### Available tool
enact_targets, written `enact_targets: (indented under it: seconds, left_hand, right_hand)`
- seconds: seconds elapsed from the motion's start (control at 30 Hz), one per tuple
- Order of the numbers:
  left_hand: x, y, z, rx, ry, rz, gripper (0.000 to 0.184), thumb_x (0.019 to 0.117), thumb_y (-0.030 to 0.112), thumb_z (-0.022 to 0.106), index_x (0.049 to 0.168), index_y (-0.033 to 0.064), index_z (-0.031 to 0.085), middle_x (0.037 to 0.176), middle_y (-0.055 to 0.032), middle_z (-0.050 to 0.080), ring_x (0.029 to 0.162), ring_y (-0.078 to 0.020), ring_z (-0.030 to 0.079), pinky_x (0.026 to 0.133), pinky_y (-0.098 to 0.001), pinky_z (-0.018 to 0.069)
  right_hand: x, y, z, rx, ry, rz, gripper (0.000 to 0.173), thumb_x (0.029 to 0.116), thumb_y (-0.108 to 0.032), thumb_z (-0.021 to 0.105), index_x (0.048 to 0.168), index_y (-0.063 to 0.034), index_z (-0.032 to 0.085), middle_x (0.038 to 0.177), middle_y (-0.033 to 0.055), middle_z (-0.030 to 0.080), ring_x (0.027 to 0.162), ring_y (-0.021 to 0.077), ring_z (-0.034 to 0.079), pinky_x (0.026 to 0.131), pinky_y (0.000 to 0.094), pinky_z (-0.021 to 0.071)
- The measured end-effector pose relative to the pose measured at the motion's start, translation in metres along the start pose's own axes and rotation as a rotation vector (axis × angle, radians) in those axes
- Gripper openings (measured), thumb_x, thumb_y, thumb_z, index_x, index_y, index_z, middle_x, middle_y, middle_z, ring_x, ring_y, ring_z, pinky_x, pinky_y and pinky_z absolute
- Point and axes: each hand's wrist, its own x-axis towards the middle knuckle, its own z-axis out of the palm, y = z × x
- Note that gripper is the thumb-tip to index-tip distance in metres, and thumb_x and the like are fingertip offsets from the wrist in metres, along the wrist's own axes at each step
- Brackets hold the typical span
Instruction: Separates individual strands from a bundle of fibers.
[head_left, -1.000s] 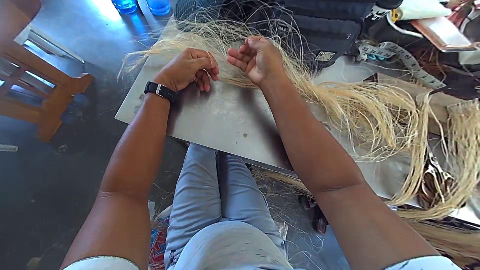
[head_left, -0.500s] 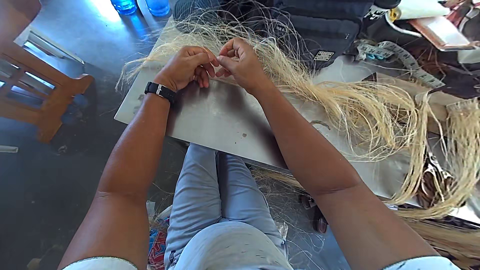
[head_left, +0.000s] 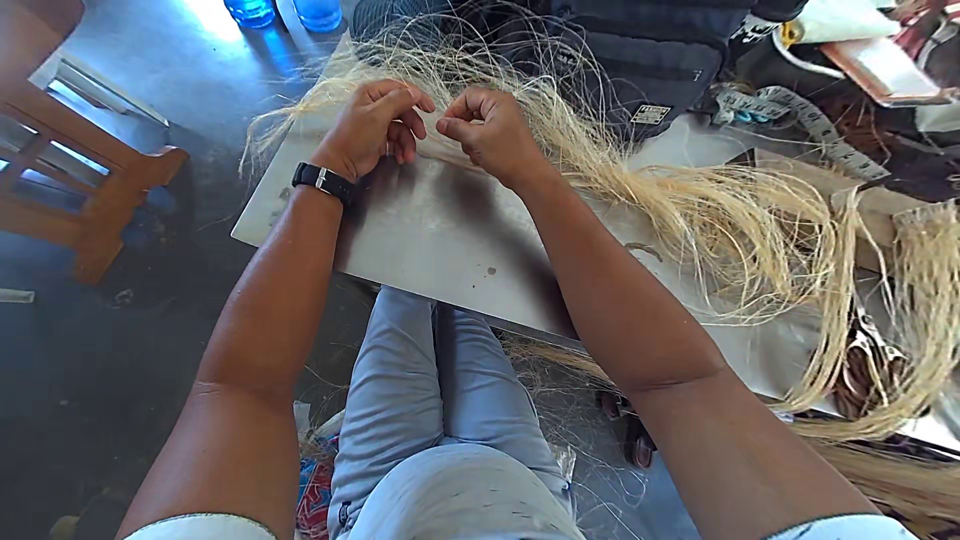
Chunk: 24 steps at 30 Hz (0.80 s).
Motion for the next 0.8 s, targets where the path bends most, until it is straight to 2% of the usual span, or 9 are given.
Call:
enact_targets:
  seconds: [0.13,0.37,0.63,0.8]
  left_hand:
    - [0.001,0.0,-0.001,-0.039,0.064,0.015,0.033,0.1107,0.022,0.035,0.115,0.0059,0.064,0.076,-0.0006,0.069,0.053,-0.0111,0.063,0.051,-0.0268,0.0573]
    - [0.002,0.001,-0.007,-0.13,0.167,0.006,0.034,0.1119,0.024,0.035,0.111,0.0063,0.065,0.072,0.0012,0.067,0.051,-0.0086,0.06,0.048,-0.0236,0.0543]
    - [0.003,0.0,-0.013,-0.246,0.329,-0.03,0.03,0.1114,0.023,0.042,0.108,0.0055,0.065,0.073,0.0005,0.065,0.052,-0.0079,0.059,0.048,-0.0216,0.0522]
    - [0.004,-0.001,-0.017,-0.287,0.434,-0.069,0.027,0.1106,0.024,0.043,0.109,0.0063,0.064,0.072,0.0004,0.065,0.051,-0.0078,0.058,0.048,-0.0215,0.051]
  right_hand:
    - [0.0,-0.001,-0.006,-0.025,-0.095,-0.016,0.012,0.0959,-0.016,0.07,0.089,-0.006,0.068,0.07,-0.0026,0.059,0.053,0.0037,0.046,0.051,0.0227,0.0393]
    - [-0.005,-0.007,-0.029,-0.098,-0.341,0.02,0.013,0.0971,-0.016,0.069,0.087,-0.0065,0.068,0.068,-0.0025,0.057,0.051,0.0037,0.043,0.049,0.0229,0.0357]
    - [-0.008,-0.003,-0.061,-0.042,-0.514,0.064,0.013,0.0953,-0.016,0.07,0.084,-0.0083,0.068,0.061,-0.0045,0.053,0.047,0.0028,0.04,0.044,0.0214,0.0312]
    - [-0.014,-0.001,-0.079,0.072,-0.591,0.039,0.011,0.094,-0.015,0.068,0.084,-0.0107,0.068,0.063,-0.0067,0.057,0.051,0.0008,0.048,0.048,0.0182,0.0388]
